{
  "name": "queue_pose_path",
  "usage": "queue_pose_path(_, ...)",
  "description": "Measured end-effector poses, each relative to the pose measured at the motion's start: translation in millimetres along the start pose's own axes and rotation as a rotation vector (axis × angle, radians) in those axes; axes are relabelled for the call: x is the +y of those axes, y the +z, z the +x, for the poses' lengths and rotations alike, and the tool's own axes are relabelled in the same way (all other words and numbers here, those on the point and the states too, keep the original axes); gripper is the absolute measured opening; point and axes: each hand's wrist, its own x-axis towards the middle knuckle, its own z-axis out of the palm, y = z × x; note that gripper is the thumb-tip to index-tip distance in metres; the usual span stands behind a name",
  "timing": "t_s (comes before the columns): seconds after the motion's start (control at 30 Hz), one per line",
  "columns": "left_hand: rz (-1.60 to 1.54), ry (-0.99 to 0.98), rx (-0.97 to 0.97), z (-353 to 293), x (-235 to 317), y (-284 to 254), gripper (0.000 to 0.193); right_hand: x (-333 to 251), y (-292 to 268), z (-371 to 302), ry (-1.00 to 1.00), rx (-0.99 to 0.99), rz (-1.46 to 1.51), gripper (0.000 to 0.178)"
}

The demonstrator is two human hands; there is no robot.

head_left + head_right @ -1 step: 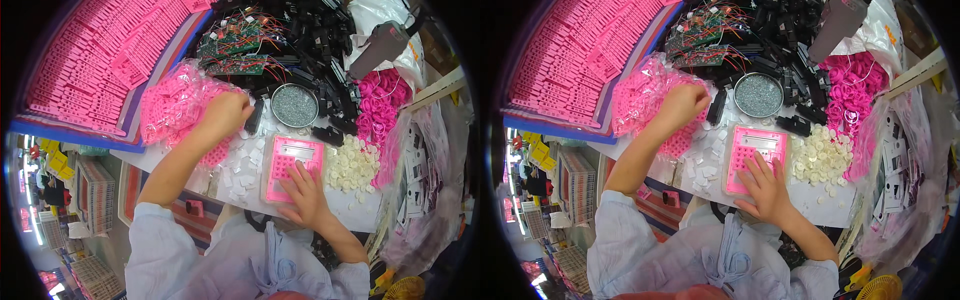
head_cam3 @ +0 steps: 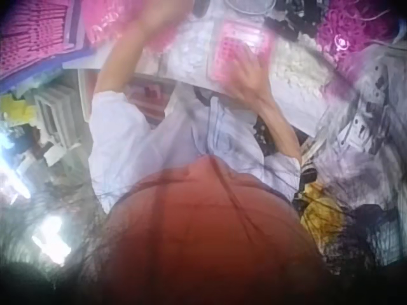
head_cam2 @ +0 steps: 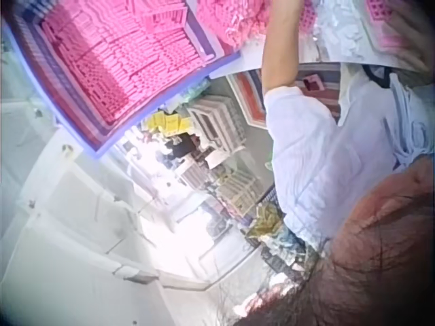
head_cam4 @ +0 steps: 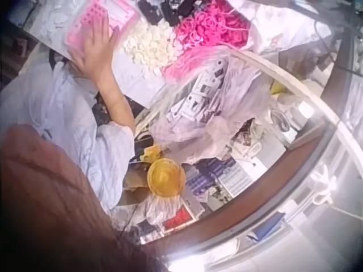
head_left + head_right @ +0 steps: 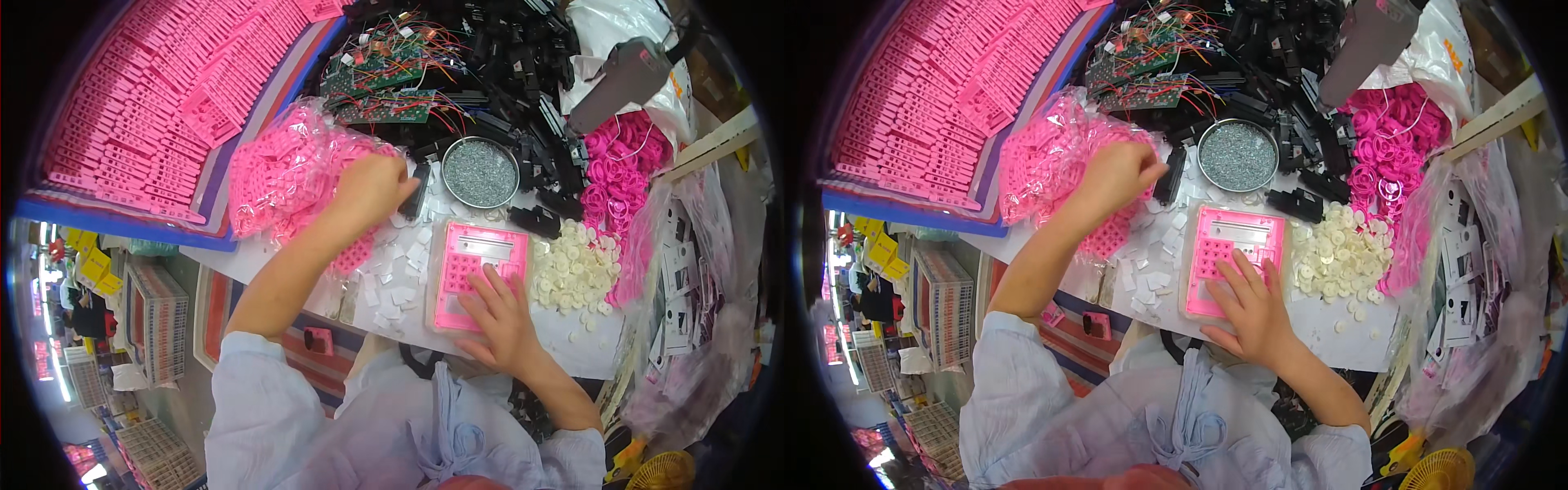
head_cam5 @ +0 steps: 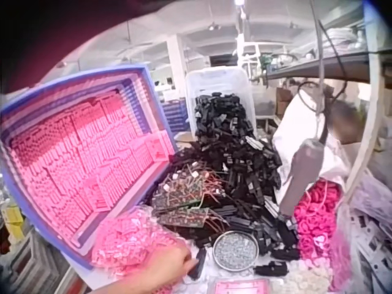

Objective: The recorder assembles a pink toy calculator by installing internal components and securing parts with an electric screwdriver.

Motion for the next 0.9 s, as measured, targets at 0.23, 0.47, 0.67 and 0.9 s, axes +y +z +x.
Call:
queue_pose_path(0.23, 0.182, -0.123, -0.154, 6, 6, 44, 0.046, -1, 2, 3, -0.033, 0.034, 0.066, 0.046)
queue_pose_path(0.47, 0.016, -0.18, -0.064, -7, -1, 21, 0.04, 3, -2, 0, -0.033, 0.081, 0.089, 0.035)
queue_pose_path(0.67, 0.063, -0.081, -0.041, -2, -1, 17, 0.04, -2, -12, 6, -0.053, 0.054, 0.107, 0.029)
queue_pose_path(0.9, 0.174, 0.055, 0.368, 56, -29, -4, 0.038, -2, -13, 7, -0.096, 0.029, 0.15, 0.024)
